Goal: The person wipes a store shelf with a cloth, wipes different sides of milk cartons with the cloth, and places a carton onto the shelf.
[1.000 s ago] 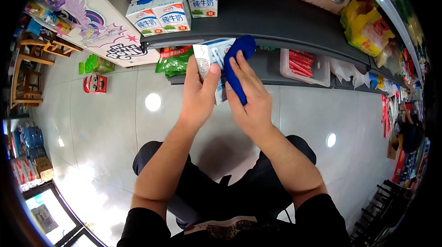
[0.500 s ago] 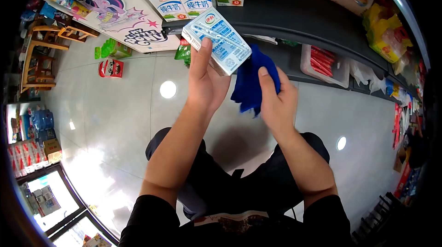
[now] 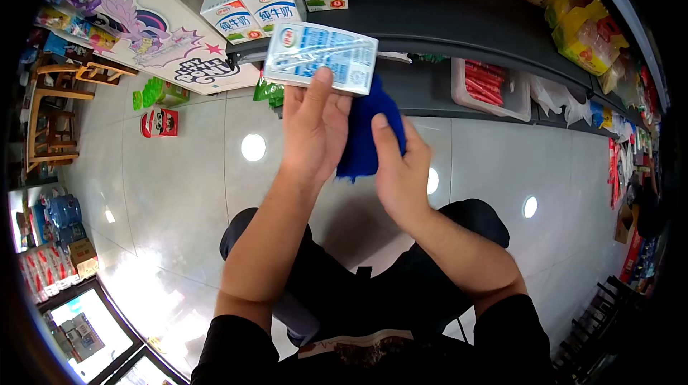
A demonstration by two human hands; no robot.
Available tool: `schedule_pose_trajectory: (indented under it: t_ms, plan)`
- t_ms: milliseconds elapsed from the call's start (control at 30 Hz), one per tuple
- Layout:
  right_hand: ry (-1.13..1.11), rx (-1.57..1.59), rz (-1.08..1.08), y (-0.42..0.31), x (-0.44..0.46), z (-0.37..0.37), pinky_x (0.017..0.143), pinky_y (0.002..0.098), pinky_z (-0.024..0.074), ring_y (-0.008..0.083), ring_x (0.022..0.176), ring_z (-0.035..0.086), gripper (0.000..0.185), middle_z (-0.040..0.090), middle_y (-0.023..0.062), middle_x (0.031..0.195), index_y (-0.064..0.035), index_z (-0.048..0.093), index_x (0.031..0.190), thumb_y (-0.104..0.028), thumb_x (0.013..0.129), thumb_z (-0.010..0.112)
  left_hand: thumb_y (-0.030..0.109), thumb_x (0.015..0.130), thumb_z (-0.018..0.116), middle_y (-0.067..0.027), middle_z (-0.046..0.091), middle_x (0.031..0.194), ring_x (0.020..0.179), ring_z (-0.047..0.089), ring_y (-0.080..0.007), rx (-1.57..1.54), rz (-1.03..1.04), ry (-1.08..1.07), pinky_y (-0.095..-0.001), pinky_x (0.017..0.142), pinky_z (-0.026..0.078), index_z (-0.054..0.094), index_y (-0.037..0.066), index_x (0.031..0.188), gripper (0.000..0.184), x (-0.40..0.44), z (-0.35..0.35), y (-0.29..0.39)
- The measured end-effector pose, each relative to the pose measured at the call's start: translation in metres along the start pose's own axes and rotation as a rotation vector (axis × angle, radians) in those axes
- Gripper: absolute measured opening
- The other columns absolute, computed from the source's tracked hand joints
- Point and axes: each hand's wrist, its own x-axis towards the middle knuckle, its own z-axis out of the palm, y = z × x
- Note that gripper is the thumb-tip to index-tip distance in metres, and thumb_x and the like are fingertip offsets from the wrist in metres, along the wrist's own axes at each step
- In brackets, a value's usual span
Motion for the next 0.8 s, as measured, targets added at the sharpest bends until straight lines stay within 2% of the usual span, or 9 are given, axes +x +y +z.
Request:
schedule_pose_trajectory:
  t_ms: [67,167,200,300,433,667,700,767,800]
  plan:
    - [-0.079,0.063,0.046,0.000,-0.003,0.000,0.060,0.0217,0.0448,0.0046,0.068,0.053,0.030,0.061,-0.0005,0.075,0.0025,0.065,0.108,-0.026,0.098,0.059,0.016,0.098,0.056,-0.0108,0.051,0.133,0.127,0.049,-0.0224,0.025,0.041,-0.033,-0.0397,0.112,0.036,0.038,0.007,0.135,0.042,0.004,-0.005,0.006]
    - [0.020,0.157,0.065,-0.002,0.009,-0.003,0.061,0.0210,0.0452,0.0048,0.070,0.054,0.030,0.062,0.0002,0.077,0.0027,0.065,0.105,-0.026,0.098,0.058,0.015,0.098,0.057,-0.0105,0.052,0.133,0.126,0.050,-0.0219,0.007,0.036,0.000,-0.0403,0.111,0.037,0.039,0.007,0.135,0.043,0.000,-0.001,0.005]
    - [0.107,0.283,0.121,-0.005,0.016,-0.002,0.062,0.0206,0.0462,0.0053,0.071,0.056,0.030,0.064,0.0014,0.081,0.0026,0.065,0.102,-0.026,0.099,0.058,0.013,0.097,0.058,-0.0102,0.052,0.133,0.126,0.050,-0.0219,-0.006,0.022,-0.031,-0.0400,0.110,0.038,0.040,0.007,0.134,0.043,-0.002,-0.002,0.005]
    - [0.104,0.429,0.131,-0.017,0.034,-0.017,0.065,0.0217,0.0485,0.0058,0.076,0.059,0.030,0.066,0.0046,0.094,0.0010,0.062,0.110,-0.026,0.100,0.055,0.011,0.096,0.059,-0.0103,0.053,0.132,0.125,0.051,-0.0227,0.024,-0.061,-0.086,-0.0396,0.109,0.039,0.041,0.006,0.133,0.042,-0.011,0.000,0.001]
    - [0.053,0.372,0.091,-0.006,0.020,-0.008,0.071,0.0217,0.0474,0.0060,0.083,0.057,0.035,0.065,0.0038,0.100,0.0021,0.060,0.119,-0.027,0.100,0.054,0.009,0.095,0.059,-0.0083,0.055,0.128,0.121,0.054,-0.0217,0.131,-0.042,-0.077,-0.0380,0.107,0.041,0.041,0.006,0.132,0.041,-0.013,-0.001,-0.016]
    - [-0.067,0.277,0.170,-0.021,0.020,-0.017,0.072,0.0220,0.0493,0.0064,0.082,0.060,0.035,0.066,0.0042,0.093,0.0031,0.062,0.113,-0.028,0.099,0.056,0.016,0.097,0.059,-0.0085,0.052,0.132,0.125,0.050,-0.0206,0.120,0.091,-0.110,-0.0387,0.108,0.039,0.039,0.009,0.134,0.042,0.006,-0.011,0.012]
    - [-0.032,0.332,0.097,-0.022,0.025,-0.020,0.074,0.0224,0.0502,0.0074,0.082,0.062,0.032,0.067,0.0053,0.093,0.0028,0.062,0.109,-0.027,0.099,0.057,0.017,0.098,0.059,-0.0086,0.052,0.132,0.126,0.050,-0.0206,0.116,0.088,-0.126,-0.0390,0.108,0.038,0.039,0.009,0.135,0.043,0.006,-0.012,0.014]
    - [-0.016,0.204,-0.023,-0.024,0.025,-0.022,0.075,0.0225,0.0501,0.0081,0.081,0.062,0.033,0.067,0.0041,0.094,0.0012,0.061,0.119,-0.024,0.098,0.058,0.025,0.097,0.060,-0.0092,0.050,0.134,0.126,0.049,-0.0215,0.160,0.073,-0.120,-0.0404,0.108,0.037,0.035,0.008,0.138,0.050,0.001,-0.014,0.006]
    - [-0.033,0.012,-0.107,-0.020,0.020,-0.018,0.076,0.0236,0.0508,0.0102,0.083,0.063,0.035,0.068,0.0074,0.098,0.0007,0.059,0.124,-0.022,0.098,0.058,0.027,0.097,0.060,-0.0090,0.049,0.135,0.125,0.049,-0.0217,0.179,0.068,-0.114,-0.0405,0.108,0.037,0.034,0.008,0.138,0.052,-0.002,-0.015,-0.002]
